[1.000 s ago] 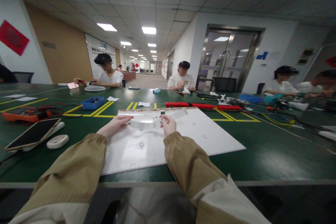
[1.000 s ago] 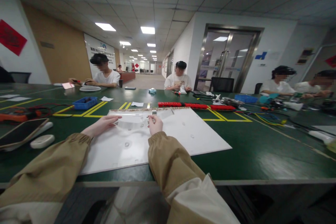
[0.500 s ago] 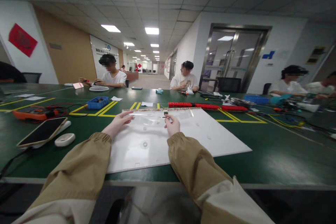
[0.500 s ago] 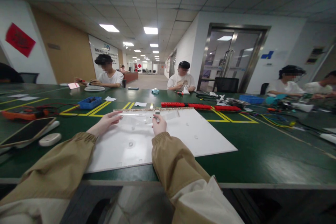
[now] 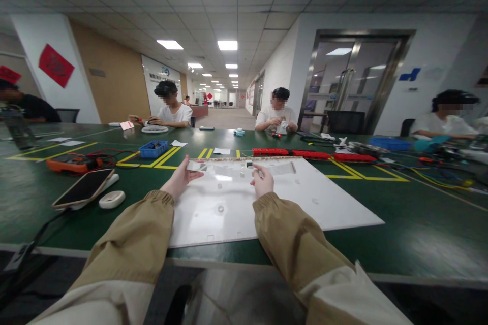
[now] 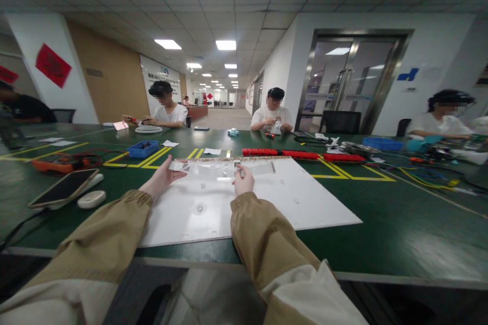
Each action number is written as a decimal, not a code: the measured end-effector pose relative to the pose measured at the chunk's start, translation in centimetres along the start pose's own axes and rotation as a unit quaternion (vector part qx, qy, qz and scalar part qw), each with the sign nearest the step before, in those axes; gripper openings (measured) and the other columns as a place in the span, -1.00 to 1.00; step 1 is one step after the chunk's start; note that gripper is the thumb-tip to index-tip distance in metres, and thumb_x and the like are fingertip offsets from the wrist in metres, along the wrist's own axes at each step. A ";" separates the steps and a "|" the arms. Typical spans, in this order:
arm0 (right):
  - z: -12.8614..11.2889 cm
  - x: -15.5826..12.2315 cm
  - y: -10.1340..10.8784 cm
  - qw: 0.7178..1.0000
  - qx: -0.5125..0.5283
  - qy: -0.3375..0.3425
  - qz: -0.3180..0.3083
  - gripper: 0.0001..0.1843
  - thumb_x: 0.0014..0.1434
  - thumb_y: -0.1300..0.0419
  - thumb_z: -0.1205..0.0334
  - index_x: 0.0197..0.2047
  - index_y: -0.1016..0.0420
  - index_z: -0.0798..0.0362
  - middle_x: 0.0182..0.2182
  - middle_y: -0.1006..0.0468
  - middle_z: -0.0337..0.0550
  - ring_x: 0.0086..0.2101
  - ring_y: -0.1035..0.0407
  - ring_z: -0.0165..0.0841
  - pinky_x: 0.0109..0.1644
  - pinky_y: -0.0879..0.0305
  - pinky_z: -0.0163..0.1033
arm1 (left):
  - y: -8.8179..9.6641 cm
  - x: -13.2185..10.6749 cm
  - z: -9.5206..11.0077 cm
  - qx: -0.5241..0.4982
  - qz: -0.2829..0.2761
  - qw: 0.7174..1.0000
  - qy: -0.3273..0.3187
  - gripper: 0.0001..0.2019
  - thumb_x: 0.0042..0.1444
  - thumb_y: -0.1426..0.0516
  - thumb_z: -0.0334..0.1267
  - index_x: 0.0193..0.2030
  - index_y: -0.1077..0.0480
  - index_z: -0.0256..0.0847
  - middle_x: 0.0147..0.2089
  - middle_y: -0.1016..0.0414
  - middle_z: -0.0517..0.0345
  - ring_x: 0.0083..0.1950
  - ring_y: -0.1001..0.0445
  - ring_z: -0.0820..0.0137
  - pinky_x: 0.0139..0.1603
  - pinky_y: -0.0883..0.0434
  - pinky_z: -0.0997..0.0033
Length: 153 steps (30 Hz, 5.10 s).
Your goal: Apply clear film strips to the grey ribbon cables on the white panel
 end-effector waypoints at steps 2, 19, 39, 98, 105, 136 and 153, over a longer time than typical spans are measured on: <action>0.2 0.1 0.1 1.000 0.006 -0.007 0.008 -0.61 -0.01 -0.09 0.21 -0.13 -0.53 0.14 -0.65 -0.41 -0.29 -0.67 -0.28 -0.46 -0.55 -0.23 -0.38 | -0.3 -0.3 0.1 -0.040 -0.034 0.998 0.047 -0.43 0.30 0.19 0.03 -0.13 -0.43 -0.47 -0.36 -0.54 -0.16 -0.41 -0.57 0.24 -0.33 -0.52 0.31; 0.3 0.1 0.1 1.000 0.003 -0.018 0.006 -0.64 -0.02 -0.10 0.25 -0.19 -0.58 0.20 -0.77 -0.36 -0.28 -0.66 -0.33 -0.41 -0.53 -0.25 -0.38 | -1.0 -1.7 -0.9 0.057 -0.149 0.986 0.041 -0.76 0.13 -0.19 -0.30 -0.07 -0.48 -0.31 -0.16 -0.49 -0.01 -0.31 -0.51 0.45 -0.09 -0.51 0.38; -0.2 -1.1 -1.0 0.988 -0.070 0.027 -0.136 -0.70 0.00 -0.18 0.15 -0.23 -0.57 0.10 -0.59 -0.49 -0.26 -0.69 -0.25 -0.50 -0.58 -0.23 -0.39 | -0.4 -0.1 -0.9 0.200 -0.024 0.971 -0.129 -0.67 -0.04 -0.26 -0.03 -0.49 -0.44 -0.31 -0.85 -0.09 0.40 -0.79 -0.06 0.61 -0.43 -0.46 0.45; -1.3 -1.2 -0.3 0.974 -0.133 0.173 -0.056 -0.58 0.10 -0.06 0.18 0.01 -0.48 0.07 -0.74 -0.17 -0.37 -0.66 -0.17 -0.41 -0.49 -0.19 -0.34 | -0.1 0.9 -2.0 0.219 -0.050 0.970 -0.096 -0.72 -0.06 -0.22 -0.08 -0.36 -0.37 -0.27 -0.62 -0.33 0.21 -0.56 -0.35 0.43 -0.52 -0.30 0.48; -1.4 -1.3 -0.4 0.965 -0.157 0.202 -0.064 -0.58 0.11 -0.04 0.19 0.02 -0.47 0.07 -0.74 -0.15 -0.37 -0.67 -0.11 -0.41 -0.52 -0.07 -0.32 | 0.4 0.4 -0.1 0.314 0.021 0.914 -0.257 -0.80 -0.06 -0.21 -0.15 -0.41 -0.50 -0.27 -0.35 -0.46 0.10 -0.24 -0.37 0.33 -0.24 -0.29 0.44; -1.6 -1.6 -0.4 0.962 -0.169 0.200 -0.071 -0.56 0.10 -0.04 0.19 0.04 -0.47 0.07 -0.76 -0.13 -0.38 -0.67 -0.13 -0.39 -0.49 -0.06 -0.31 | 1.3 1.8 -1.3 -0.031 -0.014 0.997 -0.069 -0.84 0.05 -0.12 -0.56 -0.23 -0.47 -0.41 -0.25 -0.53 -0.07 -0.23 -0.52 0.43 -0.11 -0.49 0.48; -2.9 -3.0 -0.5 0.954 -0.183 0.221 -0.090 -0.58 0.12 -0.02 0.18 0.01 -0.48 0.04 -0.72 -0.15 -0.35 -0.65 -0.07 -0.41 -0.48 -0.07 -0.31 | 1.4 2.1 -1.4 -0.043 0.048 0.997 -0.033 -0.86 -0.06 -0.12 -0.56 -0.32 -0.41 -0.36 -0.45 -0.39 0.12 -0.47 -0.39 0.55 -0.17 -0.50 0.48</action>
Point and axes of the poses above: each hand's wrist, its own x-axis towards the middle knuckle, its own y-axis out of the back of the hand, z = x × y, the point moved 2 cm from there along x, towards the middle knuckle
